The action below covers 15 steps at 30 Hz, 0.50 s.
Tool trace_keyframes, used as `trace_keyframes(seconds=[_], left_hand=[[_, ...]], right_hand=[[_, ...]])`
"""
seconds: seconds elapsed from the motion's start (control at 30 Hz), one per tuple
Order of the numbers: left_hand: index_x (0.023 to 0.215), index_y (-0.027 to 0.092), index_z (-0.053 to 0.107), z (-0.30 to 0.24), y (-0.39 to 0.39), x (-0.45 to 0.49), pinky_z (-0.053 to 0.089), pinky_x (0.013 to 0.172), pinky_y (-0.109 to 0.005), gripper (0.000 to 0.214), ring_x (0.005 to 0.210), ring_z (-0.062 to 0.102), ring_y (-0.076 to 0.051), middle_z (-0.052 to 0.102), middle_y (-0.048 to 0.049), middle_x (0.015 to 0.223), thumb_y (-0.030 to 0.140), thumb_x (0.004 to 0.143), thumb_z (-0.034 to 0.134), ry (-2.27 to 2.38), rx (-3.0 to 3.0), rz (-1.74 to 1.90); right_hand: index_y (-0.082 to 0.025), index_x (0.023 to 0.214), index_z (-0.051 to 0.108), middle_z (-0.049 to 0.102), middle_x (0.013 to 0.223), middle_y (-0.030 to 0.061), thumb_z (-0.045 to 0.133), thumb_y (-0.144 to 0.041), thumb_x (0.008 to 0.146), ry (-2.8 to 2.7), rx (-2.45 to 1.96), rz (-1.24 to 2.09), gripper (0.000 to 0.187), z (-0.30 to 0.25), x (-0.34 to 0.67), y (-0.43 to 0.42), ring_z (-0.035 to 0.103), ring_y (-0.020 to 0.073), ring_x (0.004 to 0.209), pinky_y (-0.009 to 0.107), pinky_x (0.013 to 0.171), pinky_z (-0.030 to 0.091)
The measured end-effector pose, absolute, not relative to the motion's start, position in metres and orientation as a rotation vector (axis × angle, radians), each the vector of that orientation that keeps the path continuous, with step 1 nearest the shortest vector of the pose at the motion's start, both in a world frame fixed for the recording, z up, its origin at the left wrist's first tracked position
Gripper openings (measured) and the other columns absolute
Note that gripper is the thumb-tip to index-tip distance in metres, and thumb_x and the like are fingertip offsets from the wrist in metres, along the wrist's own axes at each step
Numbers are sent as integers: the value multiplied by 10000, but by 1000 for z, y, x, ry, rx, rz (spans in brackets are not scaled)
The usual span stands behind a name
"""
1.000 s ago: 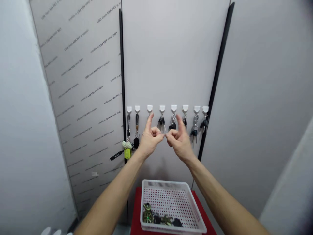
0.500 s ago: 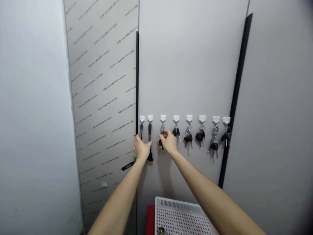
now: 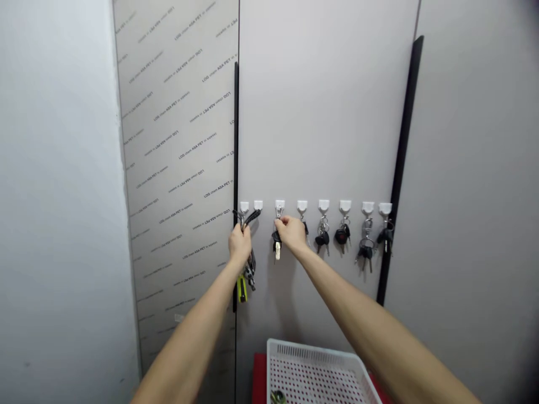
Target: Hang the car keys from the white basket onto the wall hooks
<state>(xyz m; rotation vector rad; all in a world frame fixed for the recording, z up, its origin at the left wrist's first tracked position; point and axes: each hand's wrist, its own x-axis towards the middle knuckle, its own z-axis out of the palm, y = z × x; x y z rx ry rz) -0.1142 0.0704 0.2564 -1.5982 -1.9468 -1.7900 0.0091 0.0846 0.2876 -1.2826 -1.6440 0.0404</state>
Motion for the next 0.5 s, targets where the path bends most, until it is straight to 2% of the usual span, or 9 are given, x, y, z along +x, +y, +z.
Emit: trace_keyframes(seconds=[0.2,0.33,0.5], left_hand=[[604,144,507,303,69,-132,313,474,-208,193,533,470,-130,492,-23,523,288,630,381,-2034,-1785,-1701],[511,141,483,326,66,-142,223,389,-196,119,359,336,-76,343,34,364,231,571,434,-2181,-1988,-1642],[468,146,418,345,58,-141,132,352,-191,171,284,206,-38,255,61,325,253,600,413,-2271,-2186,-1747]], right_hand=[[-145,532,558,510,489,18,400,-257,598,-1849,-1383,27,205,315,22,85,468,105,488,181,420,292],[-132,476,528,429,401,-8,447,-226,554,-2022,-1464,151,146,325,33,84,388,74,388,185,387,271],[-128,495,513,372,378,-32,455,-231,555,-2019,-1443,280,132,330,38,82,303,46,335,184,353,243]])
